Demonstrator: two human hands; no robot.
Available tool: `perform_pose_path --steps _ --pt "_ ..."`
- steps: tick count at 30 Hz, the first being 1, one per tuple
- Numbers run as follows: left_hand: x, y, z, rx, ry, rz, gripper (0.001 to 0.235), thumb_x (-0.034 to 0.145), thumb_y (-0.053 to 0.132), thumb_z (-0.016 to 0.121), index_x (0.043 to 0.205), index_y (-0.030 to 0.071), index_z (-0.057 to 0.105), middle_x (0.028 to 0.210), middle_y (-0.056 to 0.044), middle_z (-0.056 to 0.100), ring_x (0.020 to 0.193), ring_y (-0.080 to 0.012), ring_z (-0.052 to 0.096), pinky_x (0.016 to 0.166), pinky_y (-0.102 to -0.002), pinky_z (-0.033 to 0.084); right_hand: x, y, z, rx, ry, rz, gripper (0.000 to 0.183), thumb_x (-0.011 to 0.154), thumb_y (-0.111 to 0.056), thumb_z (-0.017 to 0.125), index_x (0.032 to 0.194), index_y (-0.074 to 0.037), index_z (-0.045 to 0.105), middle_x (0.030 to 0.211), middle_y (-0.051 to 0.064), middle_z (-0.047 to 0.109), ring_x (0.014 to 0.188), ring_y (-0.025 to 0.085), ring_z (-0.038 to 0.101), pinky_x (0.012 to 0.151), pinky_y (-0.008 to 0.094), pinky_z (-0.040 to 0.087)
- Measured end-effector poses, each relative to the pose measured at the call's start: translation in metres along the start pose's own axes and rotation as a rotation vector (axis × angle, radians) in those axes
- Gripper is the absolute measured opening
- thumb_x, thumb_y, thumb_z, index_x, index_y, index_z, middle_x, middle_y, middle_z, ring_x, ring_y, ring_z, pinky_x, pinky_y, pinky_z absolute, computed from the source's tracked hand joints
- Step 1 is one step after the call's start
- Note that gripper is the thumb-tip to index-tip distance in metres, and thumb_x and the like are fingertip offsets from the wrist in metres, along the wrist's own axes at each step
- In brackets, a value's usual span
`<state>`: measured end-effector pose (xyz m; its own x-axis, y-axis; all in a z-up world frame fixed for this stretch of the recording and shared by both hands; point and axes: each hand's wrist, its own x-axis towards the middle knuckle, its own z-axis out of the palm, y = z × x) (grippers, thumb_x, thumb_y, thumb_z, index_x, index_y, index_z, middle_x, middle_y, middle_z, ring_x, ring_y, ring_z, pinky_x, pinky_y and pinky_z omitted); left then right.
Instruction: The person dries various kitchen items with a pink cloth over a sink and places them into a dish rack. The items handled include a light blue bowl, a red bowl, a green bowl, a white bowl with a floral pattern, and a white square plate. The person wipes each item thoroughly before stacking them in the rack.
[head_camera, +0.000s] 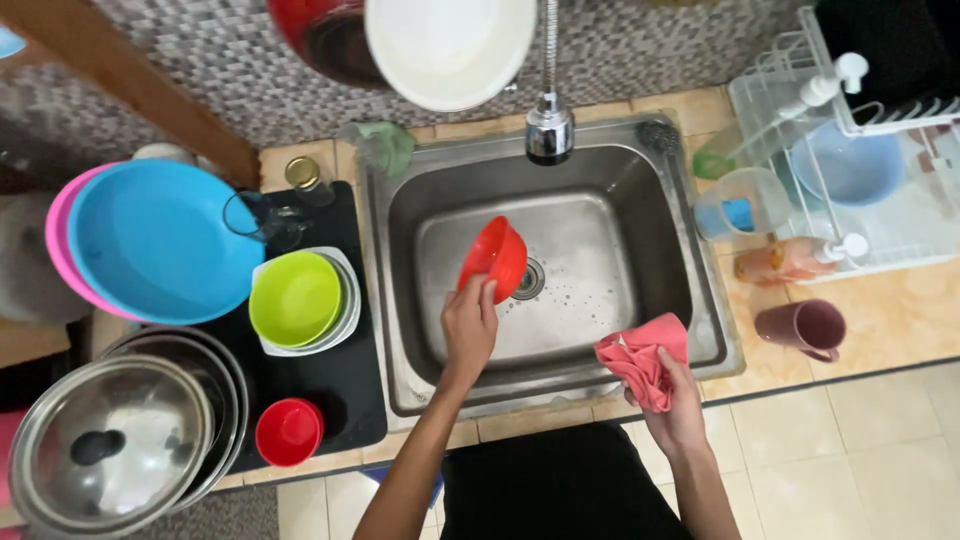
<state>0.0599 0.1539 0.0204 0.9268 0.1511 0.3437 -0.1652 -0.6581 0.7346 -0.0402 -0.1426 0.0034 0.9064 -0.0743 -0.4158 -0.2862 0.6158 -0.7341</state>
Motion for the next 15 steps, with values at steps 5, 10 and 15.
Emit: perform_pose_path --steps 5,10,15 --pt "-0.027 -0.077 0.125 -1.224 0.076 -0.968 0.034 0.110 0.028 0.041 0.128 0.003 0.056 0.126 -0.013 0.062 0.116 -0.0247 0.059 0.101 -0.037 0.047 -0.018 -0.016 0.024 -0.009 0.170 -0.053 0.034 0.108 -0.031 0.045 0.130 -0.007 0.054 0.117 0.010 0.068 0.094 0.020 0.068 0.068 0.037 0.055" --pt "-0.047 -0.051 0.113 -1.512 0.038 -1.193 0.044 0.108 0.036 0.038 0.132 0.004 0.056 0.132 -0.012 0.066 0.119 -0.0247 0.064 0.105 -0.041 0.051 0.011 -0.007 0.042 -0.167 0.119 -0.208 0.047 0.106 -0.029 0.042 0.150 -0.014 0.038 0.142 0.006 0.057 0.124 0.015 0.061 0.102 0.034 0.052" --pt "-0.050 0.003 0.072 -1.319 -0.078 -0.790 0.042 0.111 0.035 0.040 0.129 0.003 0.059 0.130 -0.009 0.067 0.118 -0.0164 0.063 0.106 -0.033 0.048 0.054 -0.014 0.109 -0.900 -0.230 -0.657 0.034 0.109 -0.014 0.044 0.139 0.001 0.052 0.151 0.018 0.049 0.135 0.031 0.051 0.110 0.040 0.041"
